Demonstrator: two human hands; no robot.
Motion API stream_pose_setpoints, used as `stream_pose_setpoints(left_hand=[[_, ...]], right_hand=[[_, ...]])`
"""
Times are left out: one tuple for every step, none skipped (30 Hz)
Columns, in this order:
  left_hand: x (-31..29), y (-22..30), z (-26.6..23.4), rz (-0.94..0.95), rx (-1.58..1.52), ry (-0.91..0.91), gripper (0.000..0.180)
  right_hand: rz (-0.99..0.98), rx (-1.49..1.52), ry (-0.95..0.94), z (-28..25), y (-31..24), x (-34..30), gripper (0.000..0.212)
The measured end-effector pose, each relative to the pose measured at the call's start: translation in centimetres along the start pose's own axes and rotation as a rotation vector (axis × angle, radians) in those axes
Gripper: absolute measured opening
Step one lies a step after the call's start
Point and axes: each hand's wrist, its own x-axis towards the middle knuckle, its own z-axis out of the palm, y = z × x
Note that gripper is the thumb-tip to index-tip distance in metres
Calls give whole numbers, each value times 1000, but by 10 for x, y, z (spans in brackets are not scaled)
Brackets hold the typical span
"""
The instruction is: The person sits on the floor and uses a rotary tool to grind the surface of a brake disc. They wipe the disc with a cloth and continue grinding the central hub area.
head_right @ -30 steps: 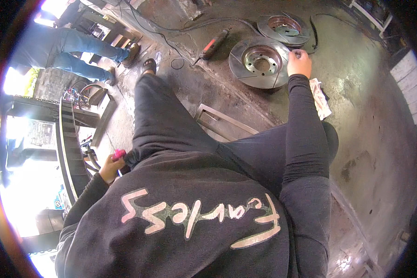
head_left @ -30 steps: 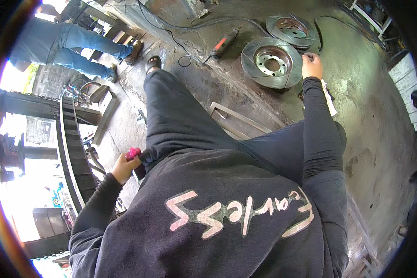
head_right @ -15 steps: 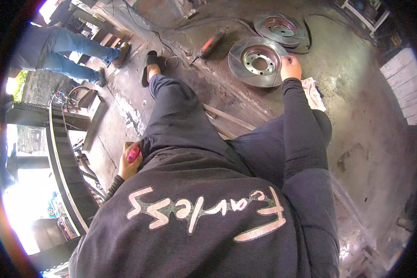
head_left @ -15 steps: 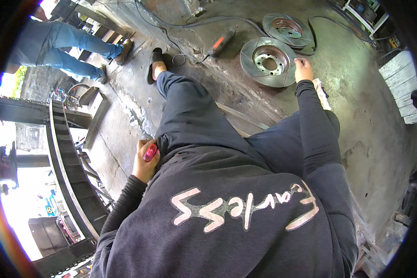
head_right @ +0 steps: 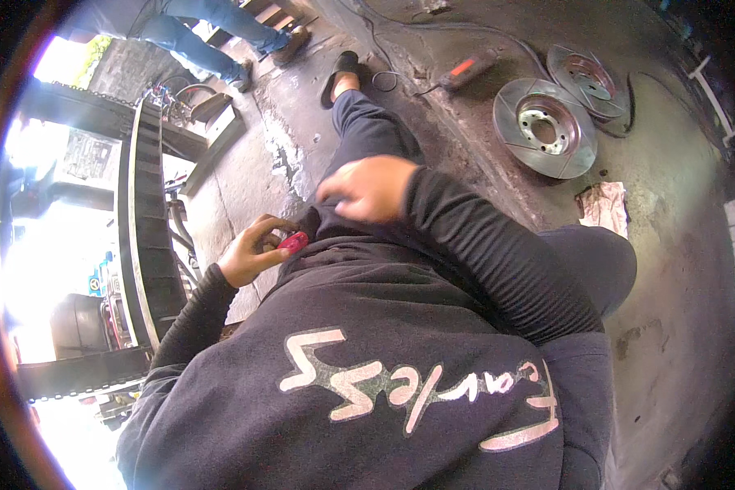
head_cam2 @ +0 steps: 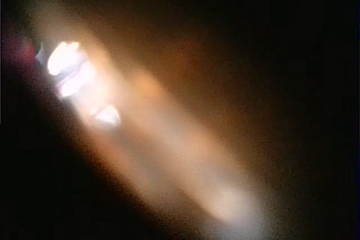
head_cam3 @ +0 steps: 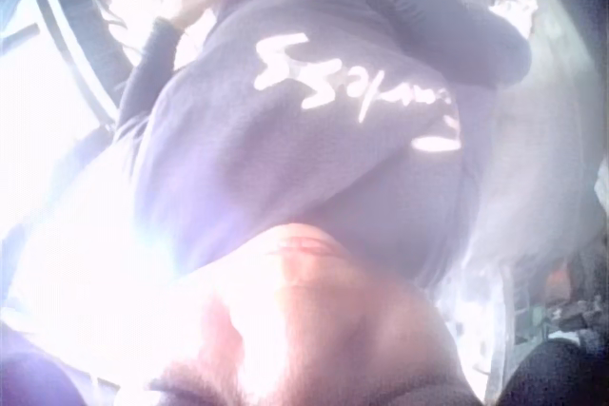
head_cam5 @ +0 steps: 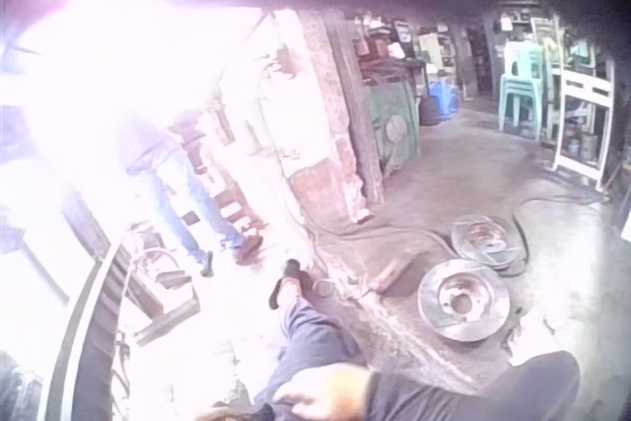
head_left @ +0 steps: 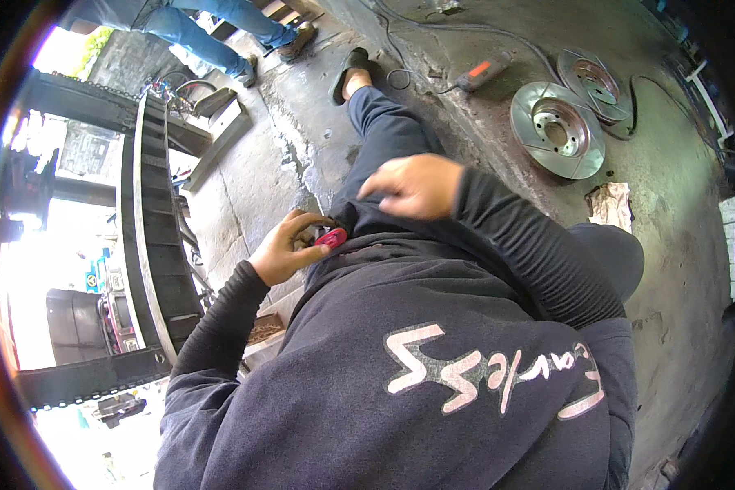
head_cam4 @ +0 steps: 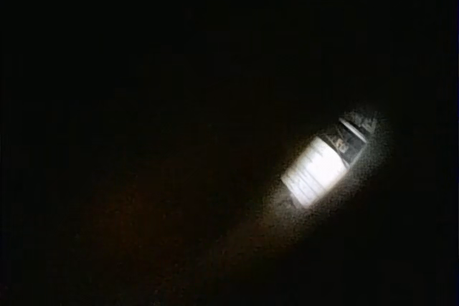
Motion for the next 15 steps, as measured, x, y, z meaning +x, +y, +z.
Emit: stream_pose_setpoints(left_hand=[[0,-1,1,46,-3,-19,44],[-2,-3,0,81,1,-28,43],[-5,-5,-3,116,5,-38,43],[-7,-17,-1,176,-18,-14,41],[-9,-18,0,195,2,-3,40],[-10,-16,3,214,22,9,40],[-12,-15,4,233,42,20,40],[-13,-16,3,219,-8,11,39],[-15,-17,3,247,-32,10,39],[-17,-18,3,275,-57,9,39],[-19,-19,2,302,-78,9,39],[-19,-25,3,330,-168,11,38],[-20,-28,4,331,-208,14,39],[-19,-29,5,339,-250,13,40],[-16,-32,6,346,-293,11,41]], right_hand=[[1,-115,-133,8,-17,15,38],[27,-211,-188,16,-30,25,38],[52,-307,-242,22,-38,33,38],[65,-321,-242,26,-36,35,38],[85,-342,-246,28,-32,36,38],[104,-363,-249,29,-30,37,38],[114,-383,-263,30,-30,39,36],[121,-400,-280,29,-33,43,34],[129,-416,-296,28,-38,47,32],[174,-417,-408,22,-43,53,37],[119,-449,-369,23,-42,55,33],[66,-480,-329,23,-39,54,30],[14,-510,-288,23,-36,52,27],[-18,-496,-255,21,-37,51,24],[-27,-495,-259,19,-39,52,25]])
